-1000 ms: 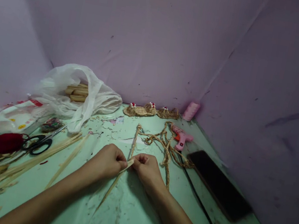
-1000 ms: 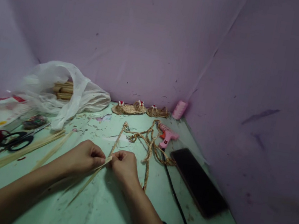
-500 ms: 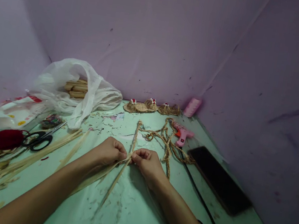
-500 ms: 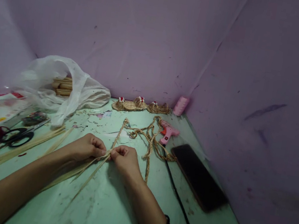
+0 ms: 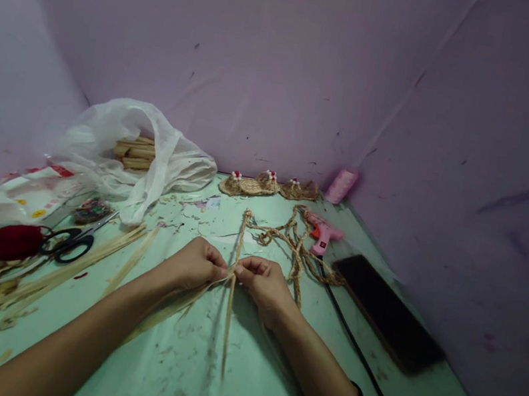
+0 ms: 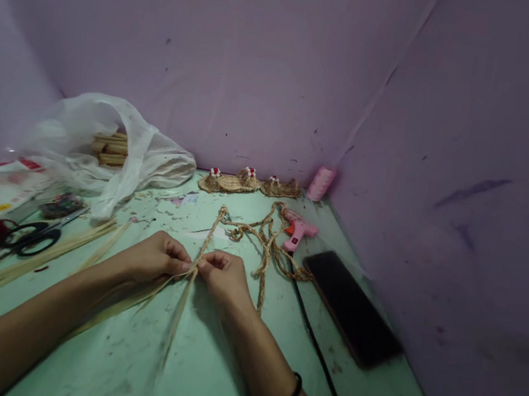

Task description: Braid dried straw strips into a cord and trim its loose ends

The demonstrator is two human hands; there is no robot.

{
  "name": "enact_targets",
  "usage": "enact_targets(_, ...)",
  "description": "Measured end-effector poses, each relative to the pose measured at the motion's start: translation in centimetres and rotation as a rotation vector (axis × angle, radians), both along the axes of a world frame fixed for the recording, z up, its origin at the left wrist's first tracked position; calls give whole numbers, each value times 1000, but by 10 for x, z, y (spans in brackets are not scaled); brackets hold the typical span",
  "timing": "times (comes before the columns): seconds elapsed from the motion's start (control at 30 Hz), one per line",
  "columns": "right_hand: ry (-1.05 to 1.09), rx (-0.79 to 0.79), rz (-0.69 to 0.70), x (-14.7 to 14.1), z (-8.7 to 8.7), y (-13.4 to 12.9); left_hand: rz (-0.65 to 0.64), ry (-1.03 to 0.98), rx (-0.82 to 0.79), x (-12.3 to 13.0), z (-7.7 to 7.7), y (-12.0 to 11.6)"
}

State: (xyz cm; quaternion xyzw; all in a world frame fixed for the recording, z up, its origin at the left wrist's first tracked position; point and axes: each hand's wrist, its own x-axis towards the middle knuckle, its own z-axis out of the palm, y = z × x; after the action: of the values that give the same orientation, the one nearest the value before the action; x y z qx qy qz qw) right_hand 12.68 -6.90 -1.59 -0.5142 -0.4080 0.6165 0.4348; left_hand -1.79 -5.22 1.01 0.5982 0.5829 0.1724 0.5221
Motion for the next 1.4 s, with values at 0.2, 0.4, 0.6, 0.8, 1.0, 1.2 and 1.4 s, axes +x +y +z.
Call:
enact_targets(0.2,-77,65,40,0,-7,0,-60,80,48,-2,-1,1)
enact_targets(0.4,-81,87,40,1,-6,-1,-156,134,175,0,4,-1)
enact_targets(0.6,-61,58,20,1,-5,-1,-123,97,193,-3,2,2)
enact_targets(0.8,-9,5,-50,0,-4,0,-164,64,77,-3,4,0)
enact_targets(1.0,-12,46,-25,0,-5,-1,-160,95,129,0,4,-1)
enact_targets(1.2,-93,140,59,2,-5,-1,-106,174,143,-1,5,3)
enact_targets(1.4,-138,156,19,1,-4,-1,-25,221,270,5,8,-2)
